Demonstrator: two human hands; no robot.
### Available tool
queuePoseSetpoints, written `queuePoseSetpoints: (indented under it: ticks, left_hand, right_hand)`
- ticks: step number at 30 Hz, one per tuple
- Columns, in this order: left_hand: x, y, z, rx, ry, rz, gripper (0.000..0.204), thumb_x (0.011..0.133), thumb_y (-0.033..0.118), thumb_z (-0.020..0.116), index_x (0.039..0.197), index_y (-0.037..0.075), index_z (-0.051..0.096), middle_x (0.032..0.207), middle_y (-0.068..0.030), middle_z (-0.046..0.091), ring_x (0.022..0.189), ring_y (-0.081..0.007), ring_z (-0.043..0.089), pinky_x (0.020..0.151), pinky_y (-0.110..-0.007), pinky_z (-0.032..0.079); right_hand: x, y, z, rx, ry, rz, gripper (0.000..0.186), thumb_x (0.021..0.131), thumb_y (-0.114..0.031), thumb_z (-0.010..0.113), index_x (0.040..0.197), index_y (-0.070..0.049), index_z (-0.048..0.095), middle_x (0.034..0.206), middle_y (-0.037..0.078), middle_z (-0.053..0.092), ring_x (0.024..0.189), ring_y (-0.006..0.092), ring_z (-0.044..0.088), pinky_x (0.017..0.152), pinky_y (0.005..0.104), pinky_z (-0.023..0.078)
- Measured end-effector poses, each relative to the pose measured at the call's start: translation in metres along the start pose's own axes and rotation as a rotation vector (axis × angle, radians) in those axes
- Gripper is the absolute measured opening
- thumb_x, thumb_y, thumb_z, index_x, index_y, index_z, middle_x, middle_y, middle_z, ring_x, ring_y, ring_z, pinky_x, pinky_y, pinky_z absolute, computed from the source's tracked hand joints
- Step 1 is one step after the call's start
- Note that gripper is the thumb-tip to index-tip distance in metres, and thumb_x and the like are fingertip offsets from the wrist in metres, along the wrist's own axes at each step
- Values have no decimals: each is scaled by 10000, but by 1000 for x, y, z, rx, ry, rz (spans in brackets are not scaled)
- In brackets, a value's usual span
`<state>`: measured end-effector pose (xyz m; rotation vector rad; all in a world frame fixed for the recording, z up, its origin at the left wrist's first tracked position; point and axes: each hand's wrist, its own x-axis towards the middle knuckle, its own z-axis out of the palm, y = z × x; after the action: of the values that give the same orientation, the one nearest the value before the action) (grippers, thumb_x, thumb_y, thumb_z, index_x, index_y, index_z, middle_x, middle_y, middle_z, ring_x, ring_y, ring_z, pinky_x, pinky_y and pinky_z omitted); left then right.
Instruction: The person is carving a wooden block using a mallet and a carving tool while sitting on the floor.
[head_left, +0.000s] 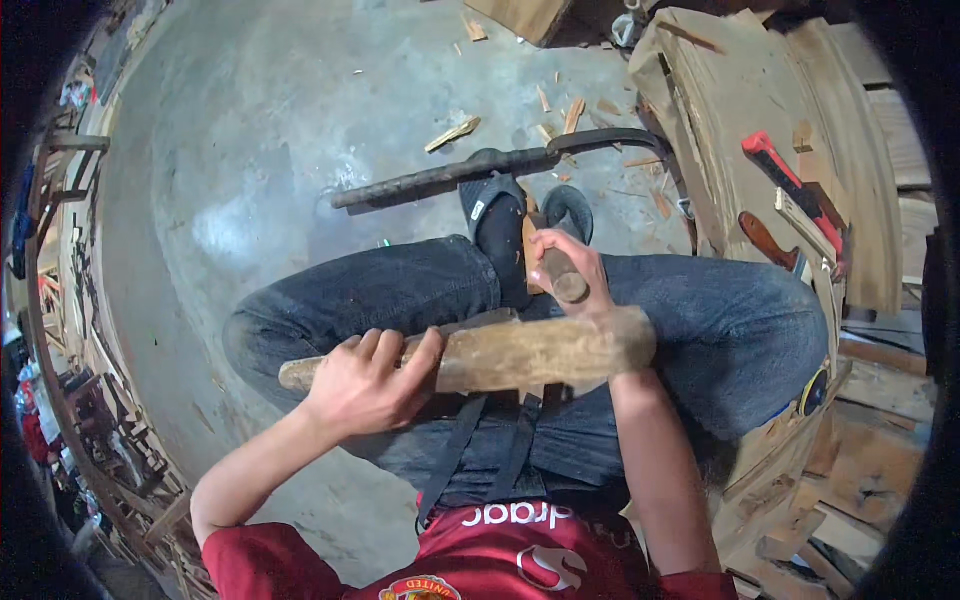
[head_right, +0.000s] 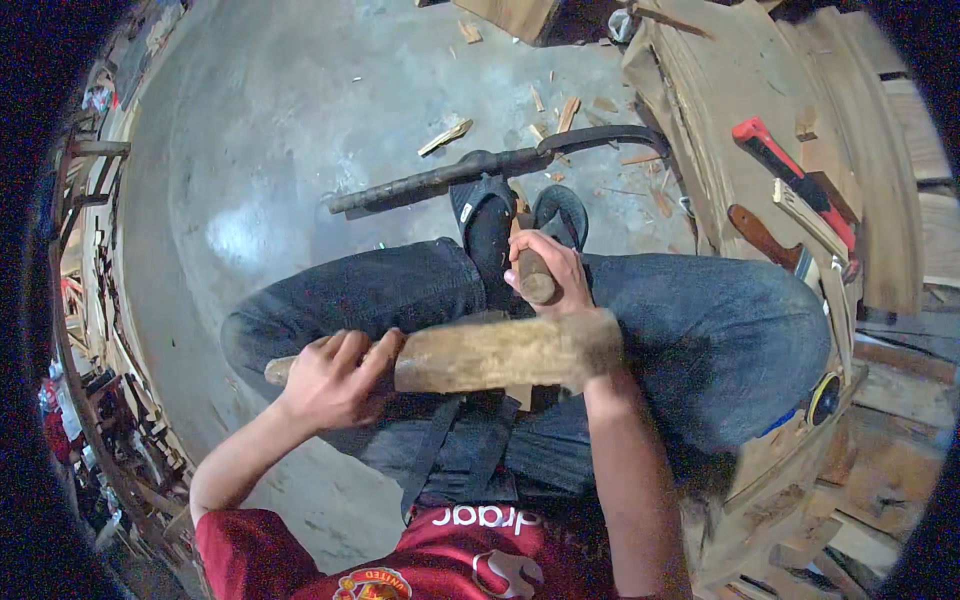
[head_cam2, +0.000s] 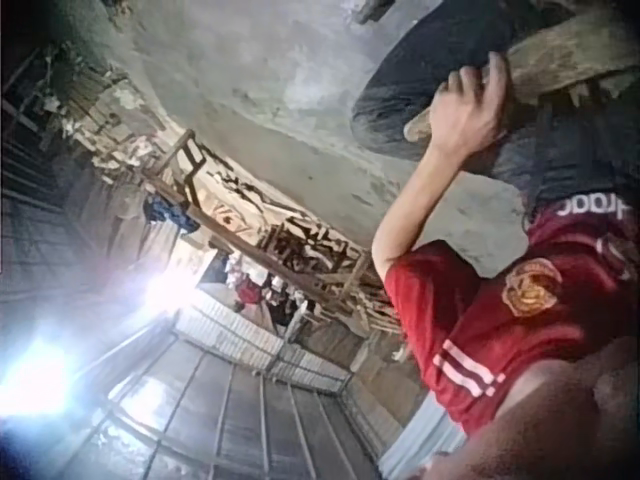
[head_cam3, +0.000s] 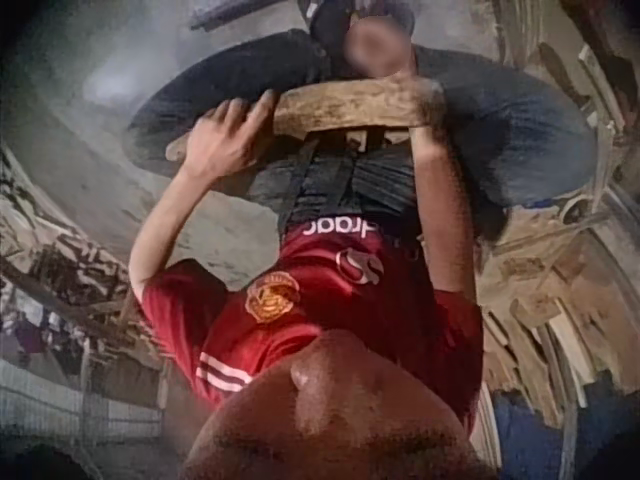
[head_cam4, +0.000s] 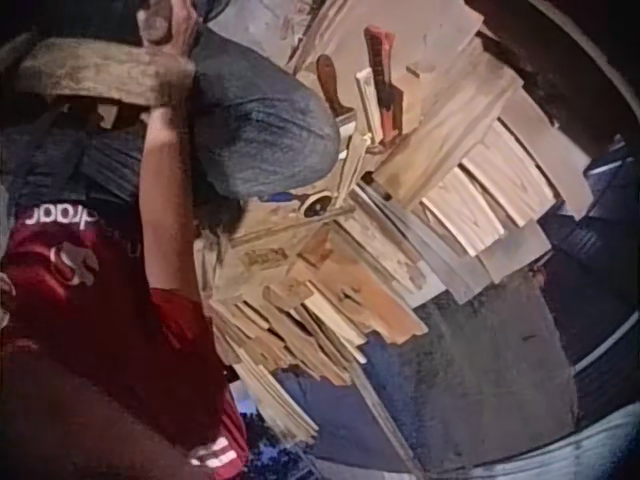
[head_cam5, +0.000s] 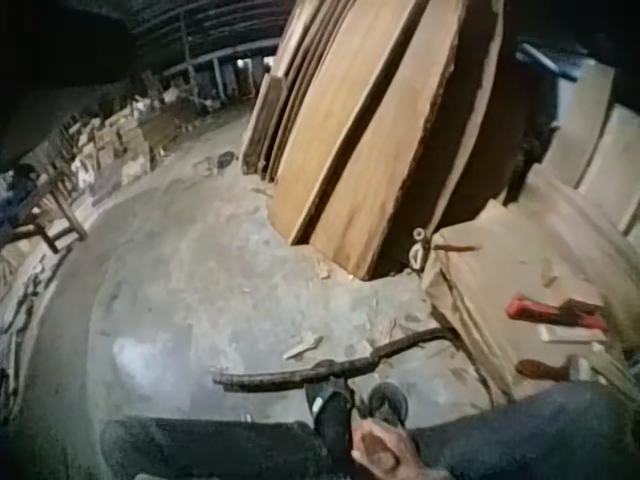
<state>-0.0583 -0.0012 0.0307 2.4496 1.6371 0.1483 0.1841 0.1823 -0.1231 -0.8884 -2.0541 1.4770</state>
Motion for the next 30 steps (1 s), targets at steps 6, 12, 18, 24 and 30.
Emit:
queuePoseSetpoints:
  ticks: [6, 12, 18, 24, 30]
  left_hand:
    - [8, 10, -7, -92, -17, 3, 538, 752, 287, 704, 1240, 101, 577, 740, -44, 472, 601, -190, 553, 492, -318, 478]
    - [20, 9, -22, -304, -13, 1, 625, 751, 339, 723, 1285, 83, 523, 774, -80, 502, 619, -228, 595, 489, -349, 492]
    - [31, -2, -14, -72, -146, -189, 653, 729, 304, 723, 1302, 74, 509, 797, -78, 518, 660, -245, 589, 520, -367, 501]
    - [35, 1, -9, -59, -37, -116, 602, 706, 255, 662, 1267, 89, 523, 744, -69, 512, 591, -208, 569, 478, -336, 482]
    - [37, -4, -3, -169, 115, 38, 529, 762, 275, 653, 1217, 56, 497, 757, -116, 564, 596, -255, 611, 454, -360, 492]
  right_hand:
    - [8, 7, -4, 53, 11, -24, 250, 748, -86, 737, 934, -57, 573, 962, 86, 631, 913, 220, 622, 837, 321, 470]
    - [20, 15, -15, 213, -19, 39, 252, 754, -123, 743, 930, -60, 575, 976, 41, 621, 939, 154, 585, 867, 296, 445]
    - [21, 13, -19, 285, -92, 108, 226, 767, -83, 710, 917, -52, 544, 1053, 49, 603, 1017, 138, 537, 925, 289, 391]
    - [21, 16, -17, 196, -81, 97, 226, 769, -86, 710, 922, -48, 547, 1087, 57, 603, 1036, 127, 515, 950, 284, 371]
    - [20, 14, -16, 170, -76, 73, 231, 761, -102, 718, 912, -39, 554, 1024, 68, 627, 1001, 153, 568, 926, 295, 416]
